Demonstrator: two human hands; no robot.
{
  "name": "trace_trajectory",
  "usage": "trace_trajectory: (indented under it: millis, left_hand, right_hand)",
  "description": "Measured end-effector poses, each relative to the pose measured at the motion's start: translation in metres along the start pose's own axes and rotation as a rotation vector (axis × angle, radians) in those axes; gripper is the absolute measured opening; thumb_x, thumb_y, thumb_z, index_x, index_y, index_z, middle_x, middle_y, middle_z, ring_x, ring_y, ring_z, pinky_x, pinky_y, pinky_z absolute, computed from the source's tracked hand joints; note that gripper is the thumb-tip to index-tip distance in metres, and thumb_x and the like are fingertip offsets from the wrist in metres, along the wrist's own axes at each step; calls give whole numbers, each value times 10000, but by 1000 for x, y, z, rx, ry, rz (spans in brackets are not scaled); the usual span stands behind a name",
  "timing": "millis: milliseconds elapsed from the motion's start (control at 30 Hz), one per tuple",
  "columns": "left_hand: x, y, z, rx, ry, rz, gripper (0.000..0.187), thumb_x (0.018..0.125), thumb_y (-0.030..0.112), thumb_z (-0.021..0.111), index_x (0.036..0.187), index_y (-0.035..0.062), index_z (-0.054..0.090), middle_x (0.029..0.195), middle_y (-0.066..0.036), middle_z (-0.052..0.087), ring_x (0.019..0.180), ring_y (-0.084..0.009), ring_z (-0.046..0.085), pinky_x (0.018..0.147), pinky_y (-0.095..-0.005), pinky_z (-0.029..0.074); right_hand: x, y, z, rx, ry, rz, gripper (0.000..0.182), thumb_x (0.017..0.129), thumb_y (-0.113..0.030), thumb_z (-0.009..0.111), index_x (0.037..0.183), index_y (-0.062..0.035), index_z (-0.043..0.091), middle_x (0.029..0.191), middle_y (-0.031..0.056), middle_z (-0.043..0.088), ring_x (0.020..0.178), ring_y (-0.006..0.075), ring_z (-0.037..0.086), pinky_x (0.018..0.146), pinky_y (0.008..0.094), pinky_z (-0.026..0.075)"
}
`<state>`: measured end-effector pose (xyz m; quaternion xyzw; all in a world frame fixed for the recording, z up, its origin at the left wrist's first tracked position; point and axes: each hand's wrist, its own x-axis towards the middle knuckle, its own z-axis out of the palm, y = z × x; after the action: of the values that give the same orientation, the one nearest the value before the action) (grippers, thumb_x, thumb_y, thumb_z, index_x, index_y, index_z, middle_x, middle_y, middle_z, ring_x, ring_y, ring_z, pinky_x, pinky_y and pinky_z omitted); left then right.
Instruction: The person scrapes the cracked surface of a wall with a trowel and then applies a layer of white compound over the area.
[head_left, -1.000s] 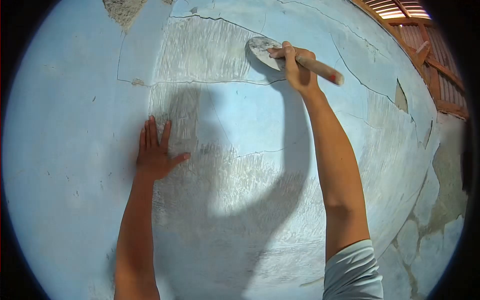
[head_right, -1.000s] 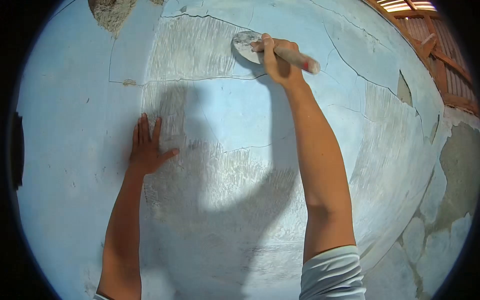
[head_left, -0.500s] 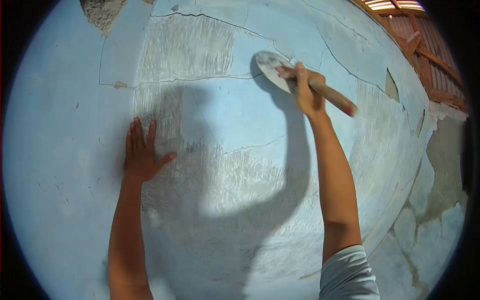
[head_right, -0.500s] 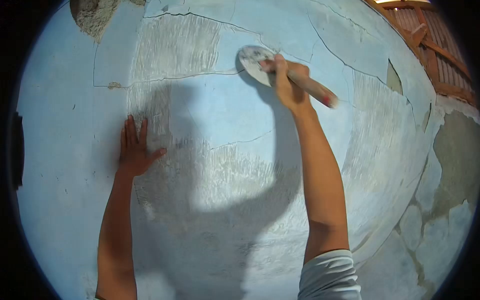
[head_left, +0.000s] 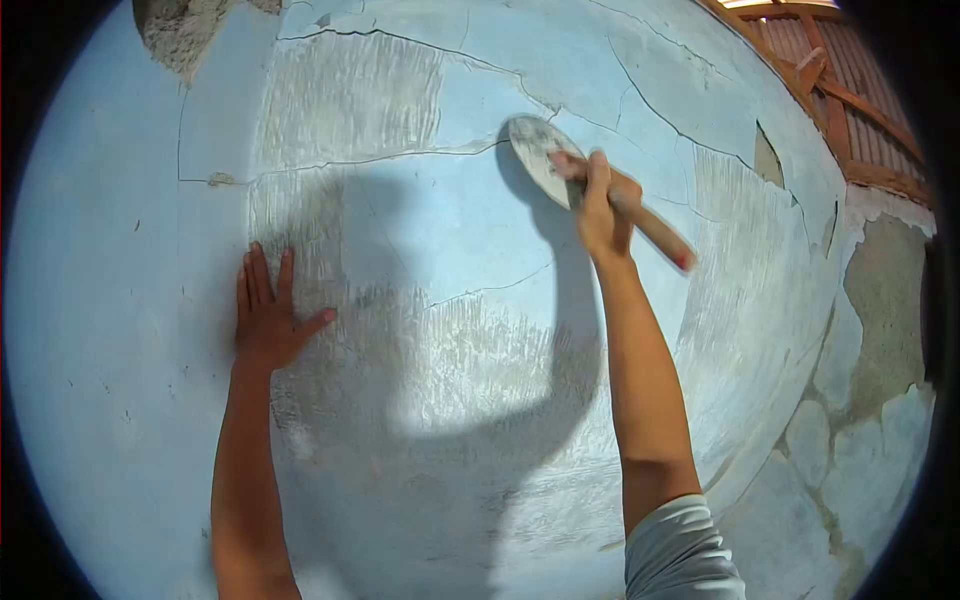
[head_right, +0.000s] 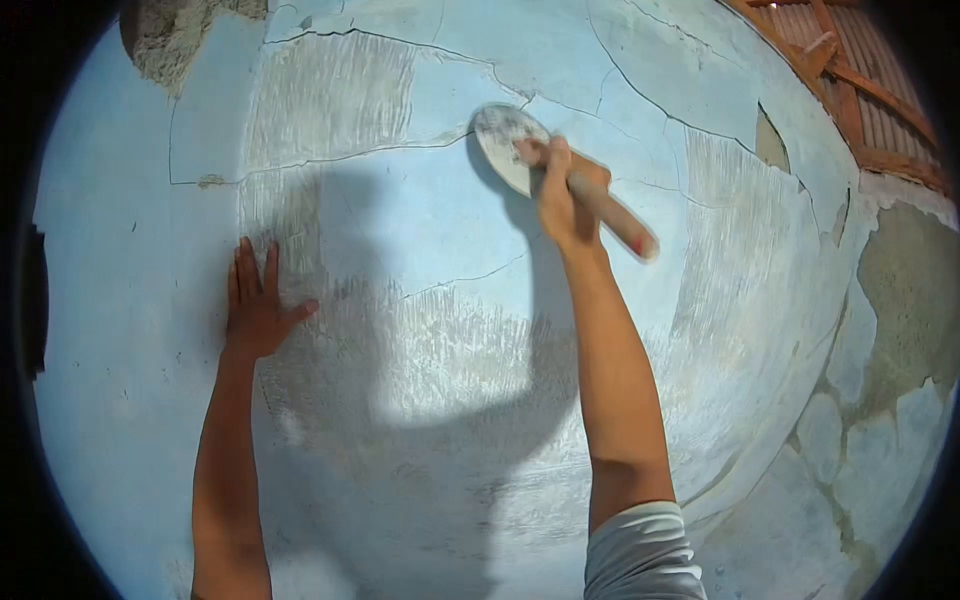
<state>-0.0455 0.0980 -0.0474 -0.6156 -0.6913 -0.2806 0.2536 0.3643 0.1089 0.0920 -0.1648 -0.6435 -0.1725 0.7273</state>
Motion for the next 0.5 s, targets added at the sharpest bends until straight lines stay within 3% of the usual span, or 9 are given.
trace_trajectory:
  millis: [200,333,367,500]
  left_hand:
    - [-2,-1,3,15,-16,2,1219,928,785,596,1721,105,-32,1757,-278,-144,1641,-394,-141,1324,-513,-33]
    - [0,-4,7,21,23,23,1222,928,798,581,1721,101,-33,1755,-282,-145,1639,-401,-142,1323,-517,-30]
    - [-1,-4,7,23,22,21,1218,929,801,575,1721,101,-30,1754,-284,-146,1639,-405,-140,1323,-518,-28]
    - [-2,-3,8,22,11,24,1204,936,809,553,1722,98,-17,1752,-289,-148,1638,-413,-134,1322,-522,-24]
  right_hand:
    - [-3,-17,-9,67,-57,166,613,1149,-379,425,930,52,802,1042,179,813,993,252,735,973,373,543]
    - [22,-15,2,-54,-71,48,594,1132,-382,448,903,31,809,974,175,816,886,257,749,930,363,565]
    - [31,-19,6,-80,-60,-32,582,1125,-374,452,887,15,814,922,185,809,843,290,753,909,366,574]
    - [8,-42,-10,-249,-161,-36,628,1134,-396,399,884,4,813,911,186,804,842,313,756,900,363,579]
